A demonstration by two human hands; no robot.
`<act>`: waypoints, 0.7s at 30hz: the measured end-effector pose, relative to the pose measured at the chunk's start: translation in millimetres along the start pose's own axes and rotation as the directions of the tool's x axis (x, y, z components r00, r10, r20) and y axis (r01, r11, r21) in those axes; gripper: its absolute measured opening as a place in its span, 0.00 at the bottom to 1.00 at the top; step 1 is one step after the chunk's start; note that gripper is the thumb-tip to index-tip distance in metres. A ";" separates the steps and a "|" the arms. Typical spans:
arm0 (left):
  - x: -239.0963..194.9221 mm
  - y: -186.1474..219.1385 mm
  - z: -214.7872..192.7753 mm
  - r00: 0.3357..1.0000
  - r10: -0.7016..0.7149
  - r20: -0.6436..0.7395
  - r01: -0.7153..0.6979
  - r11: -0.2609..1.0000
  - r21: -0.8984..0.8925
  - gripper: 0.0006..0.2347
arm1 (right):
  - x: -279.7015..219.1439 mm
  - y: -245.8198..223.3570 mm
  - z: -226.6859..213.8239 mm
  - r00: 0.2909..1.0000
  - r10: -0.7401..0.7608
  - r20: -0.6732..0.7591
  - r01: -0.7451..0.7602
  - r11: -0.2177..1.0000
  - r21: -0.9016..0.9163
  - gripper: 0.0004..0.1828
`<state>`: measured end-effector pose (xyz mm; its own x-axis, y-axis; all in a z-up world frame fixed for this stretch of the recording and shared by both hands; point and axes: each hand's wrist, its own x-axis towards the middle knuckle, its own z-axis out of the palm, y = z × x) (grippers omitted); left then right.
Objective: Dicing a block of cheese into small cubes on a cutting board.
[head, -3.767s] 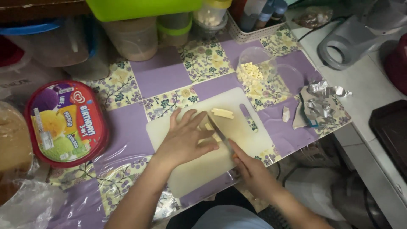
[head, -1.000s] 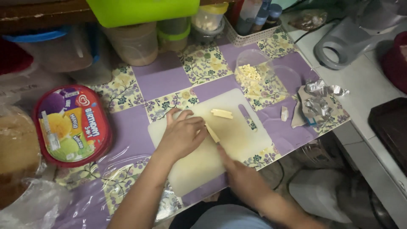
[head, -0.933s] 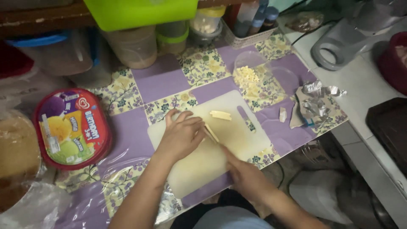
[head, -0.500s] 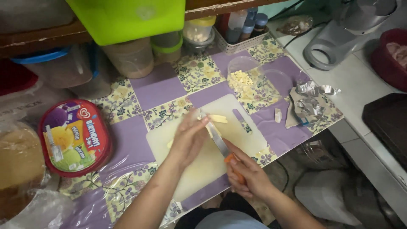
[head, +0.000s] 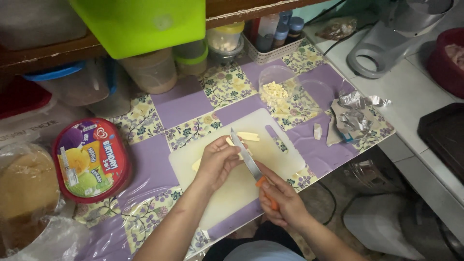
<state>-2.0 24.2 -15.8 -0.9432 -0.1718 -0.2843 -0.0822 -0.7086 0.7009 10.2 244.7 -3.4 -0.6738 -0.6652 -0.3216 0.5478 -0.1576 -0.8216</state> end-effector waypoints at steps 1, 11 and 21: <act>1.7 -2.4 -2.9 1.000 0.000 0.000 0.000 1.000 0.001 0.14 | -0.5 0.0 -0.5 1.000 -0.001 0.000 0.001 1.000 0.001 0.34; 13.3 6.3 -10.6 0.985 -0.075 0.156 0.063 0.995 0.081 0.08 | -5.6 -7.2 -13.1 1.000 -0.007 -0.026 0.011 0.989 0.148 0.35; 19.6 43.8 22.8 0.809 0.053 0.586 -0.565 -0.206 0.799 0.10 | -2.8 -11.4 -39.9 0.987 -0.074 -0.144 0.085 0.994 0.069 0.36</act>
<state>-31.5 5.4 24.2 -0.9557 0.2244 0.1904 0.2928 0.7901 0.5385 -14.0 277.5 -11.9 -0.7770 -0.5396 -0.3242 0.5217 -0.2638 -0.8113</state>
